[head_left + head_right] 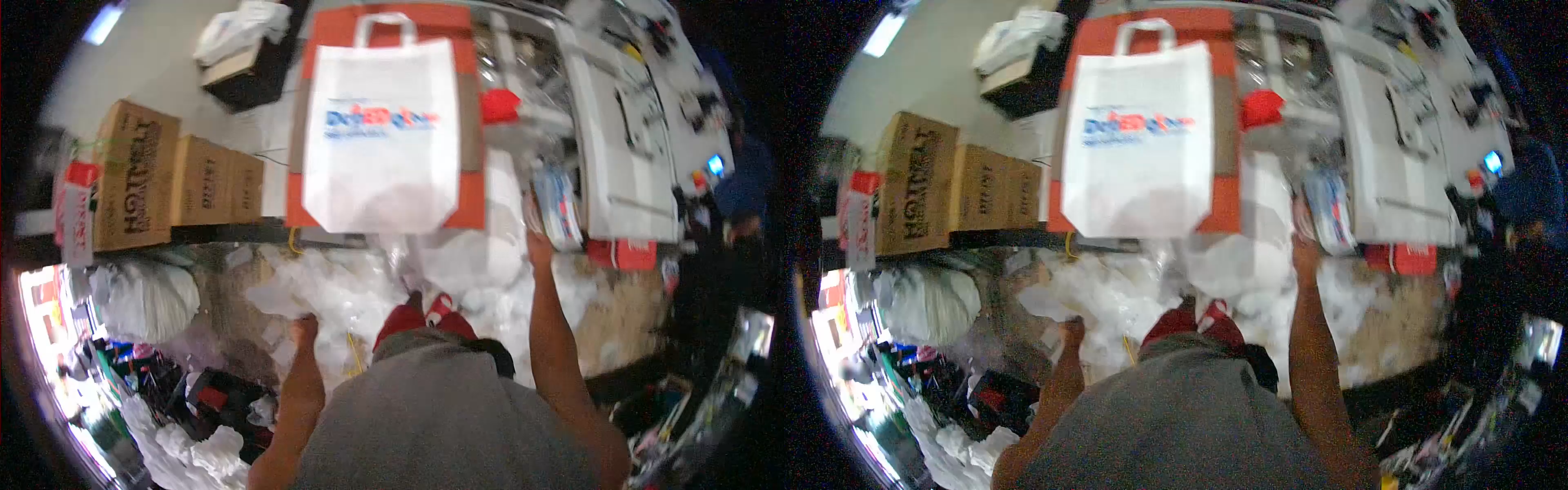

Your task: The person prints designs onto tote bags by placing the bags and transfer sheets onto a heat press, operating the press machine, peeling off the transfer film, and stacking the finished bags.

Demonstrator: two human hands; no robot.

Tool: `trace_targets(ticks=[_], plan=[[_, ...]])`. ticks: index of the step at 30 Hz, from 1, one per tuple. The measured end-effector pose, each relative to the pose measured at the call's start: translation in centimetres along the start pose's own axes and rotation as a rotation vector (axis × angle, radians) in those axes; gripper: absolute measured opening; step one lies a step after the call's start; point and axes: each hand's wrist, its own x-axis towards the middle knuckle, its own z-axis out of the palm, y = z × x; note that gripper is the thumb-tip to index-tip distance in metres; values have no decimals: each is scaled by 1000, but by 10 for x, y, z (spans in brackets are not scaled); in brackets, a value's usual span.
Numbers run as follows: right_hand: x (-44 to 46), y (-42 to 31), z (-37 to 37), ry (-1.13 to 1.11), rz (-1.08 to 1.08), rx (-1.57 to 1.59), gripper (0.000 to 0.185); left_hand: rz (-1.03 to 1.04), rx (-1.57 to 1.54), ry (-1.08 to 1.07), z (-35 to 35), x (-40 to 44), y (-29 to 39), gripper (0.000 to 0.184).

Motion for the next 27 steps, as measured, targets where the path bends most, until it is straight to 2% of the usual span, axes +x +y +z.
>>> trace_targets(ticks=[1, 2, 3, 4, 5, 7, 8, 9, 10, 11, 12, 13, 15, 17, 18, 19, 21, 23, 25, 26, 27], plan=[[-22, 4, -3, 56, -82, -48, 50, -88, -156, 409, 79, -14, 50, 29], [-12, 52, 14, -16, -127, -166, 54, -204, -792, -72, 35, -25, 87, 40], [-31, 55, 16, 153, -286, -464, 49, 163, -926, -164, -34, -40, 94, 50], [-10, 111, 43, 83, -268, -526, 59, 294, -990, -319, -39, -41, 119, 53], [-21, 123, 53, 48, -145, -321, 64, 481, -1066, -358, -17, -39, 144, 48], [-58, 88, 37, -20, -44, -164, 60, 634, -887, -159, -102, -50, 140, 44], [-73, 77, 38, -21, -39, -159, 60, 457, -1055, -246, -141, -48, 135, 42], [-83, 68, 40, 162, -127, -213, 58, 270, -1217, -329, -161, -48, 135, 40], [-89, 60, 42, 346, -216, -266, 58, 219, -1285, -220, -135, -39, 138, 39], [-94, 52, 46, 345, -215, -260, 58, 64, -1339, -292, -184, -42, 122, 37], [-97, 44, 50, 334, -247, -243, 59, 46, -1372, -246, -143, -32, 121, 35], [-100, 37, 53, 323, -280, -226, 61, -17, -1347, -178, -142, -33, 112, 33], [-107, 23, 55, 336, -311, -236, 62, -122, -1291, -184, -170, -49, 94, 32], [-106, 16, 62, 346, -116, -255, 63, -134, -1247, -179, -164, -67, 89, 31], [-103, 14, 60, 307, -89, -235, 62, -138, -1208, -176, -162, -77, 86, 30], [-96, 16, 61, 303, -97, -226, 62, -149, -1205, -168, -154, -87, 87, 30], [-83, 23, 68, 239, -68, -396, 58, -63, -1235, -94, -130, -110, 92, 28], [-73, 32, 71, 217, -79, -376, 56, -16, -1240, -100, -129, -132, 101, 26], [-58, 43, 84, 234, -60, -413, 47, -68, -1271, -179, -125, -143, 116, 26], [-74, 26, 67, 241, -125, -423, 33, -71, -1273, -174, -130, -145, 122, 26], [-83, 21, 56, 246, -130, -422, 33, -93, -1303, -212, -135, -144, 129, 28]])
